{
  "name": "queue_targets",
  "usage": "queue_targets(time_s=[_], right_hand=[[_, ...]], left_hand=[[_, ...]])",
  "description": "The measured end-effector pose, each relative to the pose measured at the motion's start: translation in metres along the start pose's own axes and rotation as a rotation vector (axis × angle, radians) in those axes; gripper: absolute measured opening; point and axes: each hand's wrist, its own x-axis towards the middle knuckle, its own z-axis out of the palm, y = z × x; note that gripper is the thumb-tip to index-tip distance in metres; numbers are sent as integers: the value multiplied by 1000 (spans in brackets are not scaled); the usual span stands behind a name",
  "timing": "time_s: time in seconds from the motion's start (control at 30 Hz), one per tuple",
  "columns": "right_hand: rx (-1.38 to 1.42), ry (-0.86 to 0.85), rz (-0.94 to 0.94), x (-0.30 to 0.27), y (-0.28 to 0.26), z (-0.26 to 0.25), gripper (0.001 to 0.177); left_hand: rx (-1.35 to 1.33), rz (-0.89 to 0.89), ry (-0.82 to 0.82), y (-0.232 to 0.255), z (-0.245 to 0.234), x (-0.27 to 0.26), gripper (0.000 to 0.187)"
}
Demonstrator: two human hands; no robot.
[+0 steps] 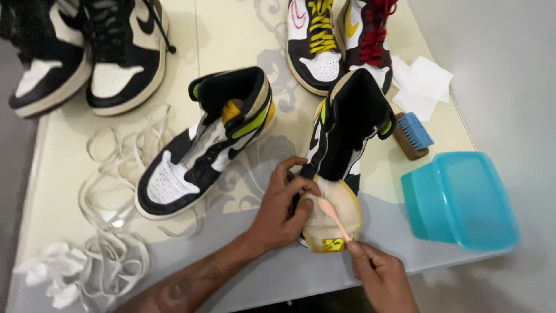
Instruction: The person cleans the tongue and interior of a high-top sneaker by hand using a small brush dipped in a container of liquid.
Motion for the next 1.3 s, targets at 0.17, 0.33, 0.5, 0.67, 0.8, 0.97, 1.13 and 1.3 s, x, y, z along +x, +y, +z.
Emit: queue_targets(time_s=[0.17, 0.33, 0.5, 0.67, 0.8, 0.97, 1.13, 1.3], right_hand=[[-223, -68, 155, -5, -34, -9, 36], [-554, 67, 138, -2, -41, -3, 43], [-539, 36, 248, -10, -44, -1, 41], [-439, 41, 174, -10, -37, -11, 40], [-312, 69, -23, -1, -17, -5, 41], [-197, 124, -155, -8, -17, -4, 33], [-189, 135, -200, -4, -22, -2, 38], [-171, 57, -231, 8, -16, -6, 42]], left_hand=[[-33, -5, 2, 1, -1, 0, 17], [-65, 30, -44, -8, 0, -2, 18], [4, -22, -47, -3, -3, -3, 34], [8, 6, 37, -10, 2, -7, 35], [12, 65, 79, -6, 2, -6, 24], [94, -81, 91, 2, 2, -15, 29], [261, -74, 118, 16, -8, -17, 25], [319, -268, -58, 28, -6, -15, 25]])
